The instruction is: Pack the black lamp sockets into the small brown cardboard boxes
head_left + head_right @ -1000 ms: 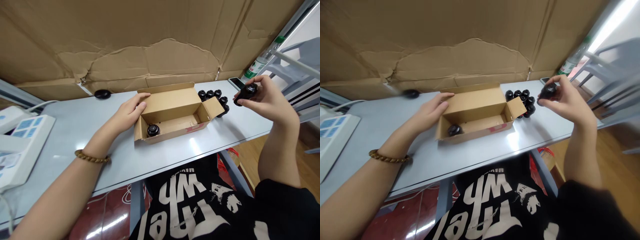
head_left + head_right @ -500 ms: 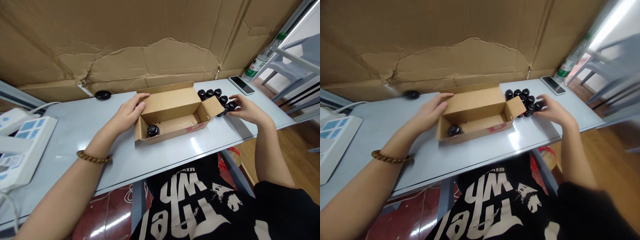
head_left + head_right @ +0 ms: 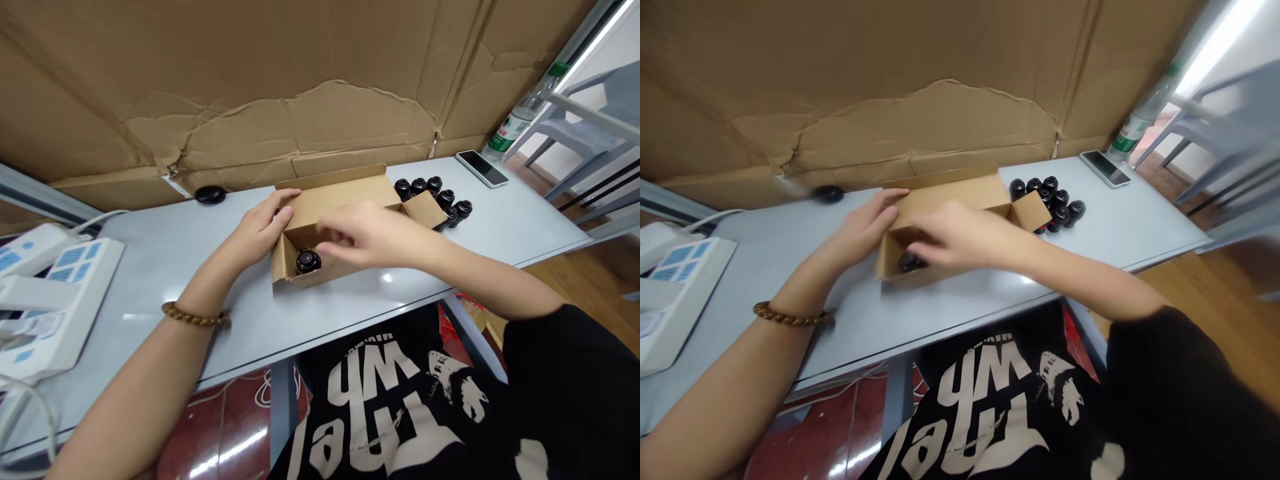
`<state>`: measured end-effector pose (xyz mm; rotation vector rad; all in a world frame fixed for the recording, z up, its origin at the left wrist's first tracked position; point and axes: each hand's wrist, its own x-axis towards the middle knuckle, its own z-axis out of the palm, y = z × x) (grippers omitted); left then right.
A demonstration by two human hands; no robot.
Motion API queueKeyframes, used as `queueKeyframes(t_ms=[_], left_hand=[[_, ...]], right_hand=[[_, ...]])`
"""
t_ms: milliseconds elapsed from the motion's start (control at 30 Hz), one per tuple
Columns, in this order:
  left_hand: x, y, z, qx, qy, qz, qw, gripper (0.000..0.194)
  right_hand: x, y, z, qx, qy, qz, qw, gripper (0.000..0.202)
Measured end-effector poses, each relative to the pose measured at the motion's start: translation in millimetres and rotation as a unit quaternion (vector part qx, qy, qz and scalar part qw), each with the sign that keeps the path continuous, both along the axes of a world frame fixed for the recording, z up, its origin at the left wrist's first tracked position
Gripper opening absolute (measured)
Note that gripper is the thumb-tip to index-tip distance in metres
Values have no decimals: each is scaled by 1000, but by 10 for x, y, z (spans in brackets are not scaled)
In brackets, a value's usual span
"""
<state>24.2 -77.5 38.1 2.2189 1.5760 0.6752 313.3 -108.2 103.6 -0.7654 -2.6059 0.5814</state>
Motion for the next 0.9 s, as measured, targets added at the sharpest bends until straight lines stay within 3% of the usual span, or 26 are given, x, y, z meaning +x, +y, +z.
queueKeyframes(t_ms=[100,233,300,400,500,633,700,800,900], left_hand=[[-16,12,-8,4,3,-6,1000,78],[-18,11,-4,9,6,-6,1000,75],[-12,8,4,7,6,-7,1000,74],[-2,5,16,-3,5,-5,1000,76],[1,-1,22,-7,6,5,1000,76],[-12,-14,17,-4,1,9,1000,72],[-18,-16,12,-4,-1,7,1000,70],[-19,-12,10,-6,-1,7,1000,71],[-14,-8,15,-13,1,15,1000,72]], right_hand=[[-378,98,-128,-54,-63,46,995,23],[-496,191,-202,-153,-57,88,983,22],[-470,214,-203,-145,-46,91,984,19],[-316,190,-117,-74,25,91,993,8],[69,74,145,-28,83,57,995,9],[969,-173,607,-11,65,-135,989,23],[1473,-278,718,1,47,-226,973,30],[2065,-347,629,0,-49,-356,933,37],[2325,-301,323,-72,-134,-411,899,43]])
